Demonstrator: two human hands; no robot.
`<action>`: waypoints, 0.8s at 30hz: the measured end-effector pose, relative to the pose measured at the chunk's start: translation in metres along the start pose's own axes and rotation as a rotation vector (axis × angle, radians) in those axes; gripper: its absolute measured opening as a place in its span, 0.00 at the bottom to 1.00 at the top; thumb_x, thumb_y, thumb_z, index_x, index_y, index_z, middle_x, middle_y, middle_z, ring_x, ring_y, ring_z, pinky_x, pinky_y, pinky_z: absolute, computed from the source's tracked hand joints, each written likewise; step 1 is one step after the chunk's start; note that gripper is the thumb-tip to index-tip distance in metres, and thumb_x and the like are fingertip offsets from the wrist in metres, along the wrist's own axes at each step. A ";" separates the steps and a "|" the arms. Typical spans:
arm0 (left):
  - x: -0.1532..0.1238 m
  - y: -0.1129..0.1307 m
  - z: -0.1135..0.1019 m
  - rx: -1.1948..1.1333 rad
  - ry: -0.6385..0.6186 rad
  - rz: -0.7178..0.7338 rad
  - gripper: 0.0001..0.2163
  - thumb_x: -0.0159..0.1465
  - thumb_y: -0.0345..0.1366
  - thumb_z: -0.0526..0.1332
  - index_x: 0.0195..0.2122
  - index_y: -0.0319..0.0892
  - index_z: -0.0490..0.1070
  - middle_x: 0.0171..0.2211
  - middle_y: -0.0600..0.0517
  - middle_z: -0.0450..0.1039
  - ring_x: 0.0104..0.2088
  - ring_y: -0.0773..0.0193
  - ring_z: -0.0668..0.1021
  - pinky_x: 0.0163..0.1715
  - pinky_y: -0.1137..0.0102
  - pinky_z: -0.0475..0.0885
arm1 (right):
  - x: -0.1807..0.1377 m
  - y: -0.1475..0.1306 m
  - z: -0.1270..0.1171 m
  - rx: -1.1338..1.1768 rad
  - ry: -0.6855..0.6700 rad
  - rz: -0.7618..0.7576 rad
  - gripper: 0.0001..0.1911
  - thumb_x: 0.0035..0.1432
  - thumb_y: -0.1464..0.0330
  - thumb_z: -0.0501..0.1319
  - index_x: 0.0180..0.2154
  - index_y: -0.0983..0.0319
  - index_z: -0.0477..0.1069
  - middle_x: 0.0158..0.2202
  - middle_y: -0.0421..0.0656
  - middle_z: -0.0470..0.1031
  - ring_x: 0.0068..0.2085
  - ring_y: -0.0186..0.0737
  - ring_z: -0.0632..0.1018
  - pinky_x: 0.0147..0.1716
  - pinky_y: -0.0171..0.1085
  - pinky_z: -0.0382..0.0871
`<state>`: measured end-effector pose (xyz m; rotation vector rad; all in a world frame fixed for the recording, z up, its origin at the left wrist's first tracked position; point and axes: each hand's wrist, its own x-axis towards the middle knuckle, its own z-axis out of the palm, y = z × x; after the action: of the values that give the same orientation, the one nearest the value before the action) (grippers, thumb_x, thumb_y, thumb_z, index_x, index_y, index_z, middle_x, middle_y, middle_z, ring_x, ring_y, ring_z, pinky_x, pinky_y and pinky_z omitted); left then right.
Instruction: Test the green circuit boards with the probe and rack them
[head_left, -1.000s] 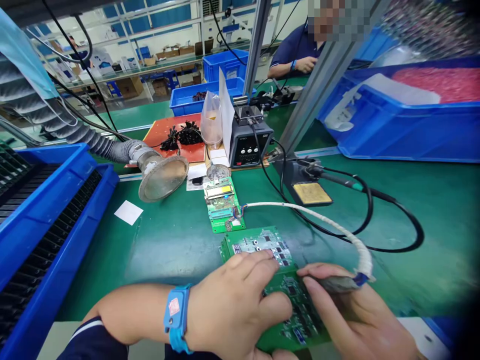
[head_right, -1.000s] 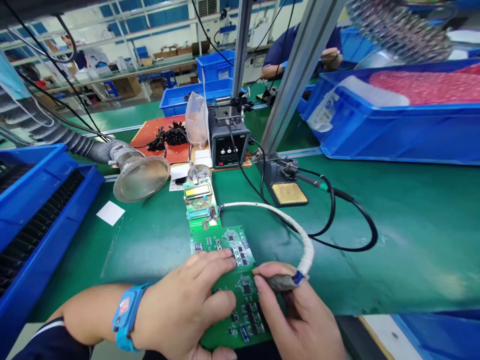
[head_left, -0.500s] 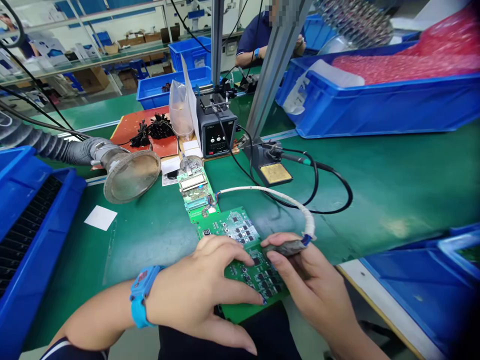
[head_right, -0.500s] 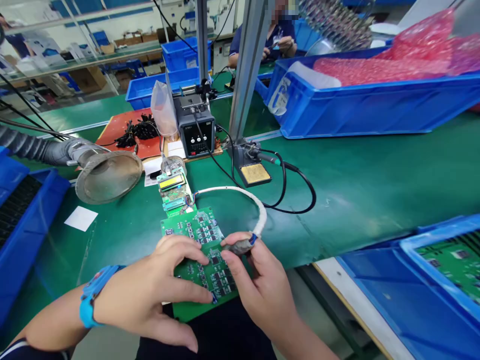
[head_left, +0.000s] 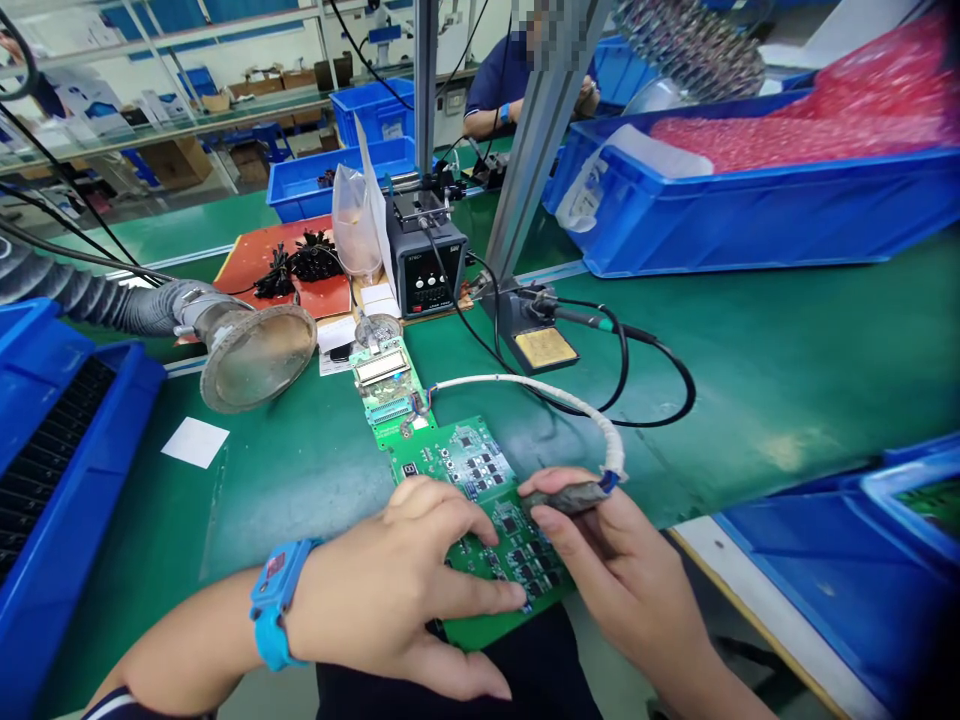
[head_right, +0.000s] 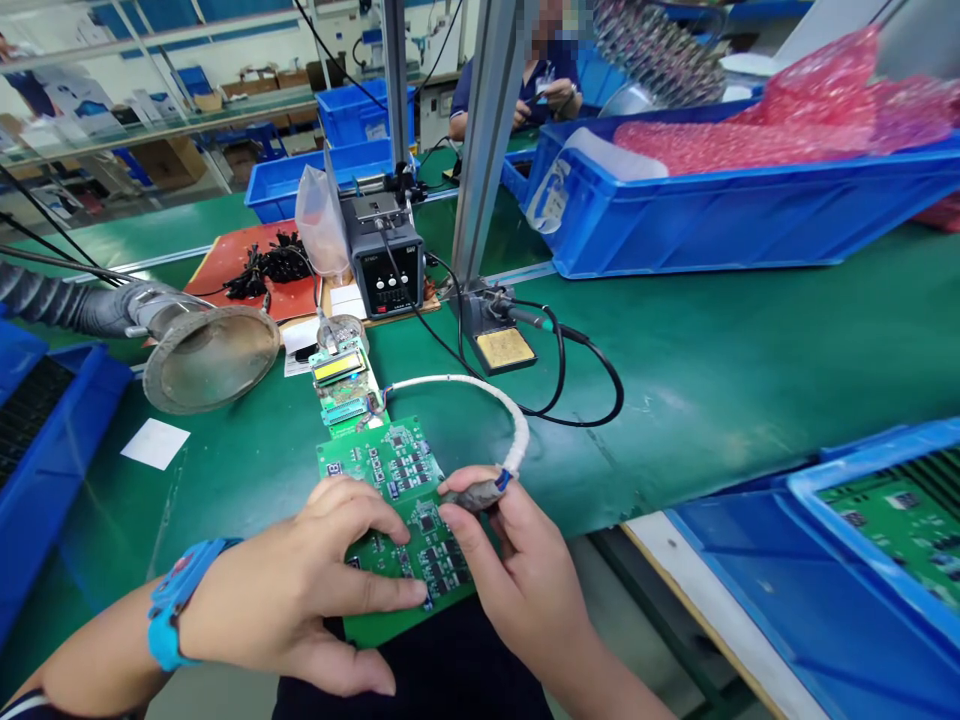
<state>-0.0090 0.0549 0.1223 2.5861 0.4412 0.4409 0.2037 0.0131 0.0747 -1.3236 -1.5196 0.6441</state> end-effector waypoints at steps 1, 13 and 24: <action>0.000 0.000 0.000 -0.001 -0.002 -0.001 0.20 0.58 0.50 0.67 0.48 0.45 0.75 0.44 0.45 0.67 0.45 0.53 0.71 0.47 0.60 0.66 | 0.000 0.000 0.000 0.004 0.002 -0.001 0.05 0.61 0.68 0.59 0.41 0.56 0.69 0.35 0.41 0.76 0.37 0.38 0.79 0.36 0.32 0.75; -0.001 0.007 0.004 -0.003 0.085 -0.166 0.32 0.60 0.52 0.64 0.57 0.34 0.59 0.62 0.34 0.56 0.67 0.40 0.47 0.61 0.47 0.57 | 0.001 0.001 -0.002 -0.071 0.009 -0.025 0.05 0.60 0.67 0.59 0.39 0.58 0.70 0.34 0.42 0.78 0.35 0.38 0.81 0.35 0.31 0.78; 0.002 0.024 0.003 0.164 0.040 -0.546 0.54 0.50 0.70 0.56 0.66 0.32 0.48 0.68 0.35 0.36 0.67 0.46 0.38 0.65 0.52 0.43 | 0.002 0.013 -0.004 -0.103 -0.022 -0.080 0.05 0.60 0.66 0.59 0.39 0.57 0.70 0.36 0.41 0.78 0.37 0.35 0.81 0.38 0.26 0.76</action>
<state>-0.0009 0.0345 0.1326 2.4654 1.1975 0.2692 0.2131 0.0171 0.0659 -1.3289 -1.6336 0.5369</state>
